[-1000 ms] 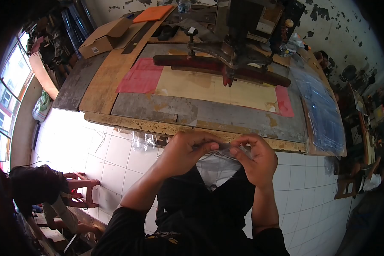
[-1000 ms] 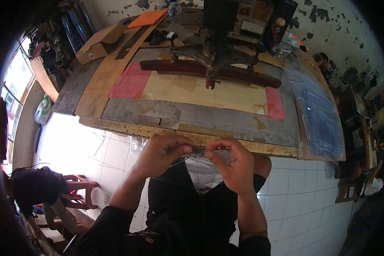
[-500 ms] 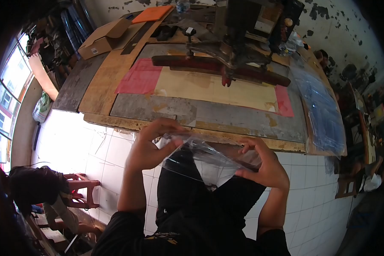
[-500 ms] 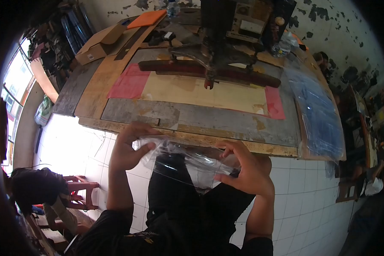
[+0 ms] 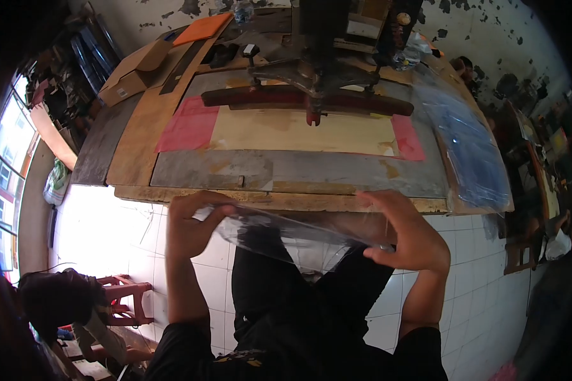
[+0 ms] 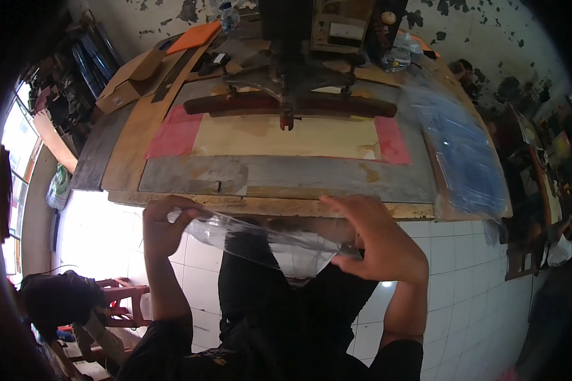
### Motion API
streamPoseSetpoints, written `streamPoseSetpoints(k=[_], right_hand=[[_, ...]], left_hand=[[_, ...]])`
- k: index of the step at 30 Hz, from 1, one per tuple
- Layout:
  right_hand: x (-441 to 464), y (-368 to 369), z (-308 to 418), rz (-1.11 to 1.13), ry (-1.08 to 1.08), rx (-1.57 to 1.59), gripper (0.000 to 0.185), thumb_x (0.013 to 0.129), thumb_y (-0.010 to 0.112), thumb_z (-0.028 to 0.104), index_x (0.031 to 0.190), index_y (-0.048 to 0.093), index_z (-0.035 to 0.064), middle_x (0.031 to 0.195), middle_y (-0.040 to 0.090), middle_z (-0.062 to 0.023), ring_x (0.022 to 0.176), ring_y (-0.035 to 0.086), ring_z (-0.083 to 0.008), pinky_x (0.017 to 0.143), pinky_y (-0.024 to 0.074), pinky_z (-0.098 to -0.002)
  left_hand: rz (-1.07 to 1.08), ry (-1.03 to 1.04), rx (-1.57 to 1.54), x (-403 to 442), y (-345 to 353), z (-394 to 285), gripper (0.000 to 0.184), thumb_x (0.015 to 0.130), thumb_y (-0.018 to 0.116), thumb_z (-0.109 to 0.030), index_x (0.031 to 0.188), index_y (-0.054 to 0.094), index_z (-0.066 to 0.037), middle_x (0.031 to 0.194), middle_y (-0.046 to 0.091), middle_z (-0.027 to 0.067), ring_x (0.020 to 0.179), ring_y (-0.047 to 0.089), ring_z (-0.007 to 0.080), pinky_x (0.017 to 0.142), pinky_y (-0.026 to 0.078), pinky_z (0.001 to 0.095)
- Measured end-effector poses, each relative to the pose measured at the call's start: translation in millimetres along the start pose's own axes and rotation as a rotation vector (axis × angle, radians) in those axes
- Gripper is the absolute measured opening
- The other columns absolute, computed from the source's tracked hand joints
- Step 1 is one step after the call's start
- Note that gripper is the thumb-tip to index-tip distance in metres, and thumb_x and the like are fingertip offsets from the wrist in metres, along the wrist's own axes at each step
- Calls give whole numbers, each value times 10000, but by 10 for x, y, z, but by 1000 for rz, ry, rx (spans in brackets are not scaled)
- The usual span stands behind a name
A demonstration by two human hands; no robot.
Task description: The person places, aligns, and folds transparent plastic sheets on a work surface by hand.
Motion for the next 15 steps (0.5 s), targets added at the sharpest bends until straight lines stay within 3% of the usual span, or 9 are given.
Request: streamPoseSetpoints(k=[1, 3, 7, 9, 10, 12, 13, 15], right_hand=[[-30, 18, -61, -3, 1, -2, 880, 817, 861, 71, 1584, 436, 146, 1346, 579, -114, 1236, 564, -267, 1019, 519, -400], [-83, 38, -316, -221, 74, 577, 756, 825, 893, 85, 1493, 540, 95, 1335, 573, -92, 1224, 565, -227, 1044, 469, -377], [-46, 126, -372, -239, -145, 597, 549, 823, 933, 146, 1305, 689, 50, 1315, 570, -62, 1233, 551, -177, 992, 469, -306], [-71, 188, -456, -352, -60, 798, 384, 818, 936, 224, 1111, 778, 32, 1234, 613, -63, 1110, 615, -144, 818, 513, -249], [-54, 196, -441, -353, -61, 797, 384, 818, 936, 224, 1111, 778, 32, 1234, 613, -63, 1110, 615, -144, 818, 513, -249], [-72, 142, -442, -493, -22, 614, 322, 825, 921, 248, 1016, 801, 18, 1070, 673, -60, 878, 666, -112, 608, 484, -217], [-70, 166, -468, -494, -21, 615, 322, 825, 921, 248, 1016, 801, 18, 1070, 673, -60, 878, 666, -112, 608, 484, -217], [-105, 144, -481, -637, -112, 410, 261, 876, 885, 233, 970, 804, 3, 925, 693, -55, 675, 631, -79, 501, 432, -205]], left_hand=[[-53, -4, 13, -29, -72, 128, 127, 870, 854, -66, 963, 783, -19, 892, 807, 94, 841, 773, 174, 778, 576, 302], [-75, -6, -18, -68, -135, 234, 140, 868, 857, -70, 968, 776, -18, 895, 806, 92, 846, 769, 172, 782, 574, 301], [-96, -35, -106, -165, -110, 397, 163, 875, 860, -94, 970, 756, -11, 910, 803, 89, 858, 762, 164, 795, 572, 297], [-88, -60, -137, -188, -99, 433, 170, 883, 856, -101, 979, 751, -7, 912, 803, 90, 863, 764, 164, 801, 575, 296], [-75, -65, -176, -194, -84, 431, 182, 890, 853, -108, 990, 744, -3, 915, 803, 92, 871, 767, 165, 805, 577, 295], [-61, -70, -215, -208, -59, 452, 193, 897, 851, -116, 1002, 737, 1, 917, 803, 94, 878, 769, 165, 810, 580, 294], [-37, -89, -271, -217, -27, 503, 203, 902, 847, -115, 1017, 730, 5, 922, 804, 97, 882, 771, 167, 813, 583, 293], [-12, -107, -326, -232, 6, 557, 213, 907, 843, -114, 1032, 724, 10, 926, 804, 101, 887, 773, 169, 816, 585, 292]])
Point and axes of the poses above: each hand's wrist, its own x-axis towards the middle knuckle, its own y-axis out of the palm, z = x × y, the point moved 6 cm from there along x, towards the middle knuckle
